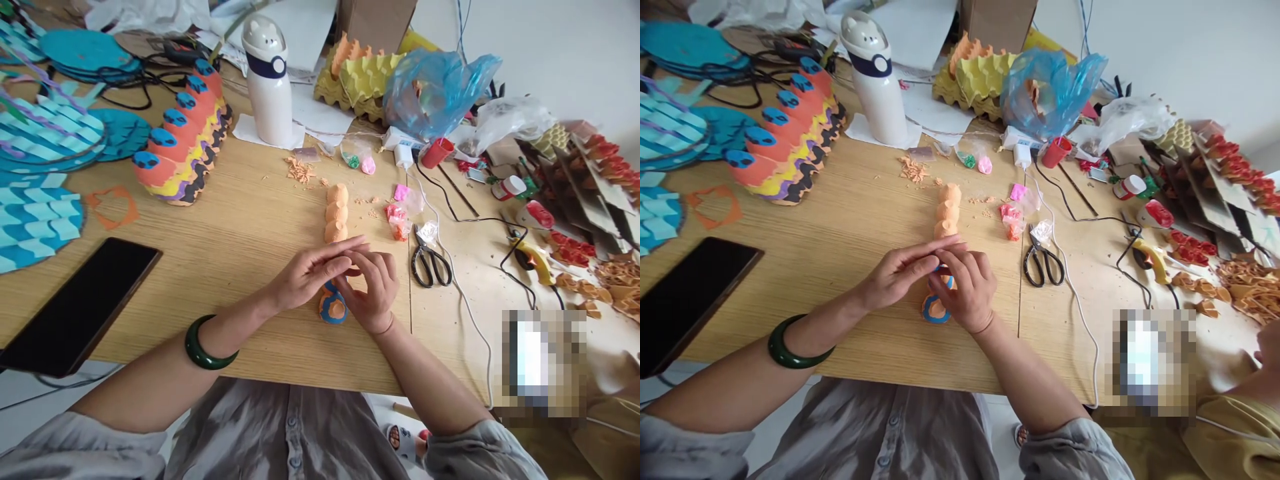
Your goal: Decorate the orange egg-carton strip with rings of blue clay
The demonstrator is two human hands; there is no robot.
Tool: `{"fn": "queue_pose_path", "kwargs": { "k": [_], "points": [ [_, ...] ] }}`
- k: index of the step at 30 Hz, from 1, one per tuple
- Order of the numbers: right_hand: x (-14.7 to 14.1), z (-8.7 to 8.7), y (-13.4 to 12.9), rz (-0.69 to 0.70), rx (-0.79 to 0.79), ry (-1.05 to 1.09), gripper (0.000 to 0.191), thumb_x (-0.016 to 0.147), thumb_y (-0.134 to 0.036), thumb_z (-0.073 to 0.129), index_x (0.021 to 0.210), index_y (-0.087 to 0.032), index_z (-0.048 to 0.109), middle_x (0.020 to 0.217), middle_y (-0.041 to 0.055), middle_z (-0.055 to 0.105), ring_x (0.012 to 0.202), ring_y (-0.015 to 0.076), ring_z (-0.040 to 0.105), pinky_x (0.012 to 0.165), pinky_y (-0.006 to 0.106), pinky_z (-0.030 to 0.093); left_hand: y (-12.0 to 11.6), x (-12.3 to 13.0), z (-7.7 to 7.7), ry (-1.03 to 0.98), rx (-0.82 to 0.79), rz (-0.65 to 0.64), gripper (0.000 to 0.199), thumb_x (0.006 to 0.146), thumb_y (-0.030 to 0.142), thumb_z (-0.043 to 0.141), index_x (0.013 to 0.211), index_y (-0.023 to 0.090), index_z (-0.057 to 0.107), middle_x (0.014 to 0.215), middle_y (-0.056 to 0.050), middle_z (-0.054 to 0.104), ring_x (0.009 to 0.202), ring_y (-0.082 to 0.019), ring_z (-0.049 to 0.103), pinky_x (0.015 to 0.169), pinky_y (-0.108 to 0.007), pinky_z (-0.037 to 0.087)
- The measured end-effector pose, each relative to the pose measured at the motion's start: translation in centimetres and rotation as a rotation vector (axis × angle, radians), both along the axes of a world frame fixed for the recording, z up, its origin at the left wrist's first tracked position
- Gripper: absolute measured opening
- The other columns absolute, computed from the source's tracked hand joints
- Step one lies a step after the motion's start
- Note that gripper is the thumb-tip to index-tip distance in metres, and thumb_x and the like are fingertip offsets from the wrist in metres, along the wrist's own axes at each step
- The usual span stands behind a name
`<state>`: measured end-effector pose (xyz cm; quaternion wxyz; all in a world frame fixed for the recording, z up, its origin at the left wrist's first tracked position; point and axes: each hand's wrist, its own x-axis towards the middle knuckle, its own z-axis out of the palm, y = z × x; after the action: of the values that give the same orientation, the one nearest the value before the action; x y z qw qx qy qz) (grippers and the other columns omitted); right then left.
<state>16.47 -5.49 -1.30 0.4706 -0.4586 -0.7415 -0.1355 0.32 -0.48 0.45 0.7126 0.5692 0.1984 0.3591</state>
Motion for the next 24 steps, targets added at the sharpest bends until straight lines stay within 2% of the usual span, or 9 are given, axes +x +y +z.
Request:
{"fn": "queue_pose_path", "kwargs": {
  "k": [4,7,10,13,15,18,21,24],
  "points": [
    [0.3,-0.1,0.2,-0.017,-0.017,0.082,0.028,0.094,-0.014,0.073,0.12,-0.022,0.066,0.096,0.0065,0.078,0.085,0.0219,0.07,0.075,0.038,0.057,0.2,-0.2,0.1,0.061,0.083,0.062,0.054,0.099,0.048,0.065,0.144,0.017,0.067,0.145,-0.013,0.068,0.132,-0.028,0.067,0.109,-0.034,0.056],
    [0.8,-0.5,0.5,-0.06,-0.06,0.127,0.028,0.094,-0.017,0.073,0.121,-0.024,0.07,0.098,0.0071,0.073,0.084,0.0215,0.068,0.072,0.039,0.057,0.5,-0.1,-0.3,0.074,0.041,0.131,0.056,0.088,0.044,0.079,0.135,0.016,0.072,0.138,-0.013,0.073,0.118,-0.027,0.074,0.1,-0.033,0.061],
    [1.0,-0.8,0.6,-0.014,-0.116,0.177,0.041,0.095,-0.017,0.072,0.134,-0.028,0.066,0.099,0.0059,0.07,0.081,0.0203,0.064,0.068,0.038,0.057,0.7,0.2,-0.7,0.075,-0.051,0.181,0.053,0.085,0.043,0.082,0.129,0.013,0.075,0.116,-0.012,0.081,0.105,-0.024,0.078,0.094,-0.033,0.063],
    [1.1,-0.6,0.6,0.05,-0.141,0.217,0.054,0.095,-0.015,0.069,0.146,-0.027,0.058,0.1,0.0064,0.071,0.081,0.0202,0.063,0.07,0.039,0.059,0.6,0.4,-0.8,0.076,-0.098,0.171,0.05,0.083,0.043,0.084,0.123,0.013,0.078,0.113,-0.012,0.082,0.104,-0.024,0.078,0.093,-0.032,0.063],
    [1.2,-0.3,0.6,0.096,-0.14,0.186,0.05,0.094,-0.013,0.066,0.142,-0.026,0.061,0.106,0.0087,0.072,0.088,0.0222,0.067,0.073,0.042,0.059,0.5,0.4,-0.7,0.078,-0.091,0.164,0.047,0.084,0.044,0.082,0.119,0.013,0.08,0.11,-0.012,0.082,0.102,-0.024,0.078,0.089,-0.031,0.063],
    [1.3,-0.2,0.7,0.145,-0.154,0.14,0.042,0.094,-0.011,0.064,0.135,-0.024,0.066,0.109,0.0101,0.074,0.095,0.0241,0.07,0.077,0.043,0.06,0.6,0.2,-0.4,0.091,-0.051,0.185,0.039,0.089,0.046,0.077,0.11,0.013,0.082,0.099,-0.009,0.082,0.083,-0.017,0.075,0.078,-0.026,0.061],
    [1.4,-0.4,0.8,0.134,-0.174,0.163,0.033,0.096,-0.011,0.064,0.126,-0.024,0.069,0.101,0.007,0.076,0.089,0.0211,0.071,0.075,0.039,0.06,0.8,0.1,-0.3,0.095,-0.043,0.225,0.037,0.09,0.046,0.076,0.105,0.013,0.081,0.082,-0.004,0.077,0.067,-0.01,0.066,0.065,-0.021,0.056],
    [1.3,-0.6,0.8,0.105,-0.186,0.215,0.025,0.096,-0.013,0.067,0.119,-0.025,0.07,0.098,0.0052,0.075,0.081,0.018,0.069,0.071,0.035,0.059,0.9,0.2,-0.4,0.105,-0.045,0.246,0.039,0.091,0.048,0.074,0.105,0.012,0.08,0.07,0.0,0.067,0.06,-0.009,0.059,0.058,-0.02,0.051]
  ]
}}
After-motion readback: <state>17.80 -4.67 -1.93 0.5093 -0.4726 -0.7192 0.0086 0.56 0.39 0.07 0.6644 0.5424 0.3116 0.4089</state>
